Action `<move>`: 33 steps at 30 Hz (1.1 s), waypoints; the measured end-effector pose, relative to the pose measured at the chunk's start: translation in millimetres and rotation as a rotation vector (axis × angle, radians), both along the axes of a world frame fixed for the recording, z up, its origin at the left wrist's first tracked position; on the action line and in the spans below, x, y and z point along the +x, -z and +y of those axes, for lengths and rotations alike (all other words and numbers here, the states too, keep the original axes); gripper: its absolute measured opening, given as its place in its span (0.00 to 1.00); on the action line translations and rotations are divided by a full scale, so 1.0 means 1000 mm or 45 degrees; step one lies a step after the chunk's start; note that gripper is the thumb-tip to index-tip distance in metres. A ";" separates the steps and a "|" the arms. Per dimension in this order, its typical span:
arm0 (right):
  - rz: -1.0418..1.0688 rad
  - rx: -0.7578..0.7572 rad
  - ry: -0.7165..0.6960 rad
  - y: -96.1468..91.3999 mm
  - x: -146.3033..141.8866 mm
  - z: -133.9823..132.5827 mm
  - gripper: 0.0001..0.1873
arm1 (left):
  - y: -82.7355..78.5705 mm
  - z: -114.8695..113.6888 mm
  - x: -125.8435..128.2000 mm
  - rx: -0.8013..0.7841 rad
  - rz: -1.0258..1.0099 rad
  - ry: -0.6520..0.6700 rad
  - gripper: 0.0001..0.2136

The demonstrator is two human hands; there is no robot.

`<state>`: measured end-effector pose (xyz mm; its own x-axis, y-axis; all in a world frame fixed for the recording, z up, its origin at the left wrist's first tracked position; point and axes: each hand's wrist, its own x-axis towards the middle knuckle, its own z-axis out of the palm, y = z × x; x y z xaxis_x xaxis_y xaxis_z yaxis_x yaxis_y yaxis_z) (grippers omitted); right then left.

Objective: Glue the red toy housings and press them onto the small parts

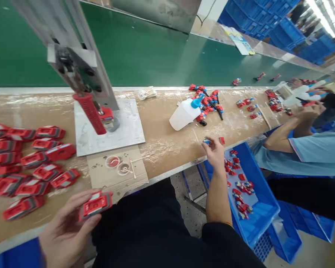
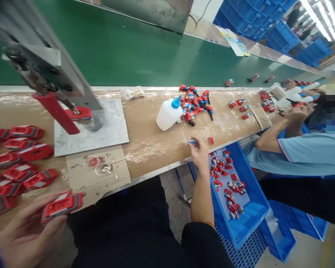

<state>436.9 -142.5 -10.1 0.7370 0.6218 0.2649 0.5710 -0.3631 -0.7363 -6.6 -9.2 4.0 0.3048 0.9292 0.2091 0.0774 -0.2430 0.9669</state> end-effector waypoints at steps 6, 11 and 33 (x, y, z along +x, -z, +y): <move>0.709 0.649 -0.754 -0.009 -0.140 0.039 0.19 | -0.019 -0.012 0.044 -0.063 -0.194 0.127 0.20; 0.795 0.691 -0.987 -0.024 -0.197 0.062 0.19 | -0.011 -0.011 0.044 -0.019 -0.253 0.143 0.16; 0.660 0.538 -1.130 -0.021 -0.221 0.074 0.09 | 0.007 -0.012 0.019 -0.093 -0.379 0.108 0.16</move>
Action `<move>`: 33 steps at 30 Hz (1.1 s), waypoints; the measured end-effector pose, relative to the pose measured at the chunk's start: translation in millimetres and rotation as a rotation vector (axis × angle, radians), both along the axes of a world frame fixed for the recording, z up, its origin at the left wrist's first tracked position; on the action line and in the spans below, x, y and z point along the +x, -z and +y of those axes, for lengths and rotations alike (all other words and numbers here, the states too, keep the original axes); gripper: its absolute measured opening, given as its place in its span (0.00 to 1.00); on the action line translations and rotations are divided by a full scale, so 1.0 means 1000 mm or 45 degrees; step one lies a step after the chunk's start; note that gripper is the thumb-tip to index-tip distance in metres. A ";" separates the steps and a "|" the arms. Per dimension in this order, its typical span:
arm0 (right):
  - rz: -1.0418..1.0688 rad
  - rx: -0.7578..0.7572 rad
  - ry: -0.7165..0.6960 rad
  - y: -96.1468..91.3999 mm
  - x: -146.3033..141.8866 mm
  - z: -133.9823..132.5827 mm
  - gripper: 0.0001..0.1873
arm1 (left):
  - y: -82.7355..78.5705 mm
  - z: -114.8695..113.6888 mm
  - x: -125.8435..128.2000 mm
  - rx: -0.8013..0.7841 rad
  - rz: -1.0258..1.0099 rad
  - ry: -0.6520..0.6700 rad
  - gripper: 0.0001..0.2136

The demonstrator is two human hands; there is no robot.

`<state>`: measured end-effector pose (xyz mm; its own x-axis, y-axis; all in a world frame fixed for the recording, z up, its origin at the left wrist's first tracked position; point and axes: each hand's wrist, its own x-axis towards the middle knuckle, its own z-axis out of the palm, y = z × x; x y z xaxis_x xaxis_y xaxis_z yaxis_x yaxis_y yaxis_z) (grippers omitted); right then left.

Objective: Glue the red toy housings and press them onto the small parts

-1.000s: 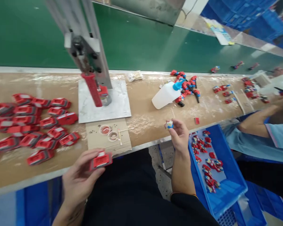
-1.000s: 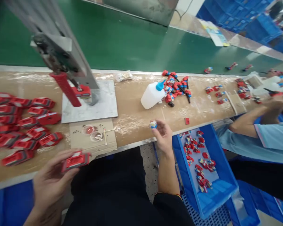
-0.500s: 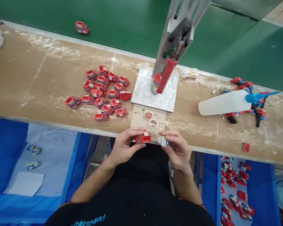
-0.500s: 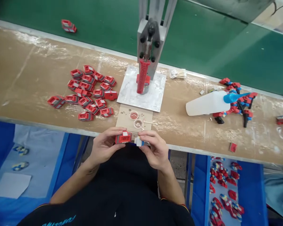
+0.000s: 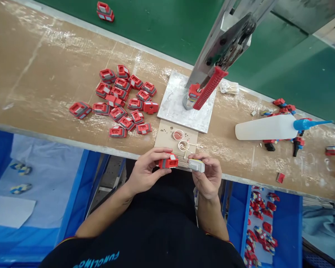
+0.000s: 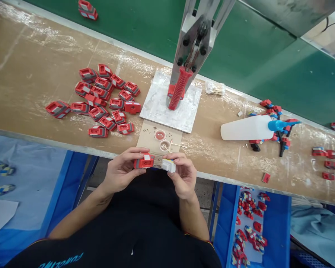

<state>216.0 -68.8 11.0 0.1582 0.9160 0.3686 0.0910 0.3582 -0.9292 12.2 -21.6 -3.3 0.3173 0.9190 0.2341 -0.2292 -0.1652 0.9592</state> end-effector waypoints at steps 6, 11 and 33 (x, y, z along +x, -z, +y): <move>-0.436 0.258 -0.061 -0.025 0.004 0.009 0.25 | -0.002 0.005 -0.006 -0.022 0.014 0.080 0.17; -0.572 0.381 -0.306 -0.031 0.007 0.018 0.27 | -0.006 0.008 -0.012 -0.389 -0.036 0.476 0.25; -0.942 0.519 -0.594 -0.040 0.014 0.025 0.29 | -0.038 0.010 -0.002 -0.377 0.451 0.381 0.30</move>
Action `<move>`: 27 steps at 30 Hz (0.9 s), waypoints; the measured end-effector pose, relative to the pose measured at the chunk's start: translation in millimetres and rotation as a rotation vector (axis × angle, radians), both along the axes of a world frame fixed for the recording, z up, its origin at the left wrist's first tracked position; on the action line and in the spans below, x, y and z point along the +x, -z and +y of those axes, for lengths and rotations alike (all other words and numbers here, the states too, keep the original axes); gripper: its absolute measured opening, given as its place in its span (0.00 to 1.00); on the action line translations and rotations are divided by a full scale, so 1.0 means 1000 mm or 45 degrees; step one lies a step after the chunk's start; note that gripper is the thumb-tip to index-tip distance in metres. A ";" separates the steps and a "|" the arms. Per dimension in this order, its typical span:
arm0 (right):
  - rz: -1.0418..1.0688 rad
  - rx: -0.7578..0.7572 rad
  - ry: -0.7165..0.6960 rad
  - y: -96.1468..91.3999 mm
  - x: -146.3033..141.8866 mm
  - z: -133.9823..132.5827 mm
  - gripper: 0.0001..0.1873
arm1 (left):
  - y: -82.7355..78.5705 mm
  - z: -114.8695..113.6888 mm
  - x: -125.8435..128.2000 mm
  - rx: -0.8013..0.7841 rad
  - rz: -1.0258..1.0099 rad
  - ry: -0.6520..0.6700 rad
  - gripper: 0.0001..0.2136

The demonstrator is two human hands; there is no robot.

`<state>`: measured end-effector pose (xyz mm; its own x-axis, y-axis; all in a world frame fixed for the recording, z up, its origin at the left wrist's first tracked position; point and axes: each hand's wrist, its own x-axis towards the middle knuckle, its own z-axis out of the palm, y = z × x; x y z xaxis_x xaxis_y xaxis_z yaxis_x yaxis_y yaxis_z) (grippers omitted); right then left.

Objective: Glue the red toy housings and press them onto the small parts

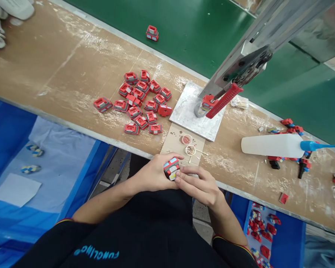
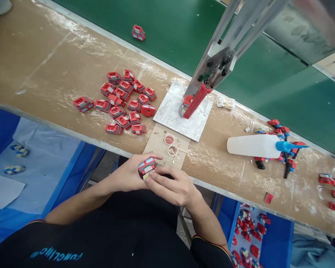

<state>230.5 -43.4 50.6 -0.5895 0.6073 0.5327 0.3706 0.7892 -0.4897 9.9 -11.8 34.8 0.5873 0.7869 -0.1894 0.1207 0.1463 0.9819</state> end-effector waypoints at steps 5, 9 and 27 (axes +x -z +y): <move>0.456 -0.052 0.065 0.018 -0.005 -0.009 0.36 | -0.017 0.002 -0.005 0.409 -0.010 0.105 0.26; 0.597 -0.485 0.129 0.027 -0.008 -0.015 0.41 | -0.021 -0.001 -0.008 0.552 -0.006 0.191 0.23; 0.622 -0.127 0.669 0.010 0.014 0.048 0.16 | -0.003 0.043 -0.042 0.244 -0.154 -0.222 0.30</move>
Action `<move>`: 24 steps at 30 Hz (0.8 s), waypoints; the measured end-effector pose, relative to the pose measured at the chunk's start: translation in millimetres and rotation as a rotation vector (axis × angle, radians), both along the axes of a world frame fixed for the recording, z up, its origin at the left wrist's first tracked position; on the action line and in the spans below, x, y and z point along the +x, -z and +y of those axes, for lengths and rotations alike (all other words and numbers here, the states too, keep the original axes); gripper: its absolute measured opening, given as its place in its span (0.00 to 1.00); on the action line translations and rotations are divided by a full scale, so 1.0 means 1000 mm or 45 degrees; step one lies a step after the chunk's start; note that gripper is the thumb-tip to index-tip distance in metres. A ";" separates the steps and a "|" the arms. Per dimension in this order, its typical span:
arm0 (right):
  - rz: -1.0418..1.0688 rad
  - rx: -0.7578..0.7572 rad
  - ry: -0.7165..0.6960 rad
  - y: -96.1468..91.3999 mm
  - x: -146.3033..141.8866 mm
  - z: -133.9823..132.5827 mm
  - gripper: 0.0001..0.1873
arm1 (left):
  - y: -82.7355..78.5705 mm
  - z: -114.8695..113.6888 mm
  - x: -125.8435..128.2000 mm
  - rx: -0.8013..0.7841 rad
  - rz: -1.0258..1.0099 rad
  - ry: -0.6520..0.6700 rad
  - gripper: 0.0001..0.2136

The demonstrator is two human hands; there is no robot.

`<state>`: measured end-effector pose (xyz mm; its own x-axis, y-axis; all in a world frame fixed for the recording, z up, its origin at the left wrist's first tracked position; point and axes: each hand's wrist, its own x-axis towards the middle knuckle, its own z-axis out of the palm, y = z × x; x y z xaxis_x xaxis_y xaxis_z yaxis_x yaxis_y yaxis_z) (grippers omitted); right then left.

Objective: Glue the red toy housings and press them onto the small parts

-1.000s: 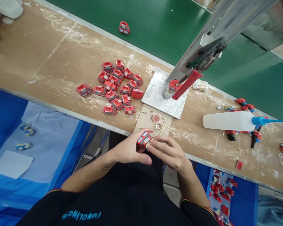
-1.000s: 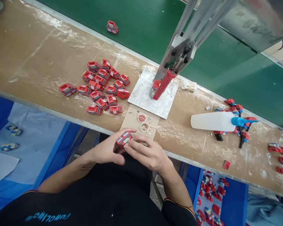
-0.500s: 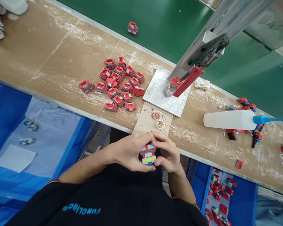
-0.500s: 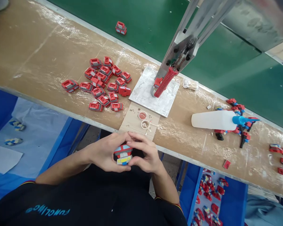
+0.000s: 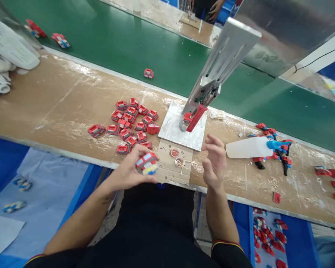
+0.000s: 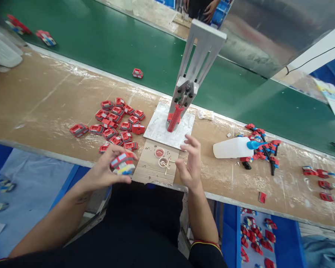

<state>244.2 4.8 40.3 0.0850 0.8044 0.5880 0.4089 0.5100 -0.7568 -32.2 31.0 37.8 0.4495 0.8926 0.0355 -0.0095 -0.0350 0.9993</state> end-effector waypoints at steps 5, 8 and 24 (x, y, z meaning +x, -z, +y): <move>-0.279 -0.302 -0.119 -0.018 0.011 0.053 0.15 | 0.014 0.032 0.000 -0.166 -0.466 -0.279 0.29; -0.207 -0.309 -0.244 -0.028 0.008 0.048 0.11 | 0.018 0.029 0.004 -0.225 -0.580 -0.328 0.28; 0.128 0.200 0.480 -0.066 0.018 0.106 0.25 | 0.029 0.005 -0.001 -0.198 -0.414 -0.424 0.26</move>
<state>262.4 110.5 106.3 0.4199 0.6073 0.6745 0.5169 0.4509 -0.7277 -33.4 35.7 9.3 0.1266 0.9918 -0.0181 -0.3357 0.0600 0.9400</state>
